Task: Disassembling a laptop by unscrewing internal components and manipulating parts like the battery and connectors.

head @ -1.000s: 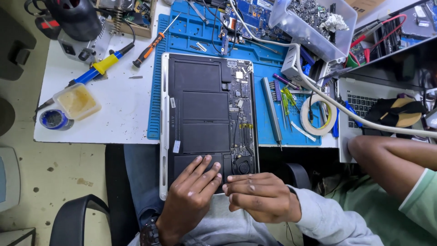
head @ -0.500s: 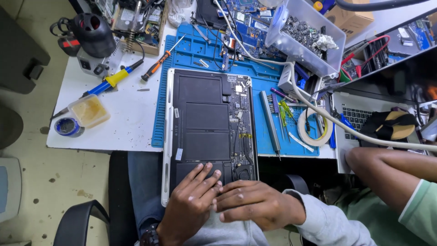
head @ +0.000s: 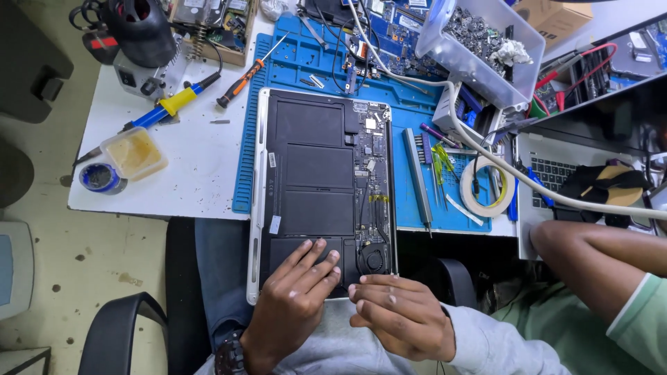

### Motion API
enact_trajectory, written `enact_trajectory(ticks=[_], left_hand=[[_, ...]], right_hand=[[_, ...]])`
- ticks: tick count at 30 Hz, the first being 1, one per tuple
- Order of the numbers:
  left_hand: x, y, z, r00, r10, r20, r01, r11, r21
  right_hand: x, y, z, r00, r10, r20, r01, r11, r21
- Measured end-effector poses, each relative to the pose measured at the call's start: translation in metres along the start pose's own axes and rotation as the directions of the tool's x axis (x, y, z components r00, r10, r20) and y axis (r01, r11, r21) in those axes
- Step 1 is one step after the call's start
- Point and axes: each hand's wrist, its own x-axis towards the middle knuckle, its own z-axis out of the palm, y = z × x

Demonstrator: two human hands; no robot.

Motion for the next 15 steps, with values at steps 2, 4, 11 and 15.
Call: enact_trajectory(ticks=[2, 4, 11, 15], left_hand=[[0.0, 0.001, 0.0, 1.0, 0.008, -0.007, -0.008, 1.0, -0.002], [-0.001, 0.001, -0.001, 1.0, 0.02, -0.013, -0.02, 1.0, 0.0], [0.0, -0.002, 0.001, 1.0, 0.006, 0.006, -0.006, 1.0, -0.003], [0.002, -0.001, -0.001, 1.0, 0.012, -0.004, -0.012, 1.0, 0.014]], right_hand=[[-0.001, 0.003, 0.001, 1.0, -0.01, -0.013, 0.009, 0.999, -0.05], [0.004, 0.003, 0.0, 0.999, -0.023, -0.029, 0.02, 0.995, -0.102], [0.028, 0.01, -0.015, 0.977, -0.126, 0.172, 0.071, 0.952, 0.297], [0.034, 0.022, -0.017, 0.958, -0.19, 0.216, 0.077, 0.892, 0.445]])
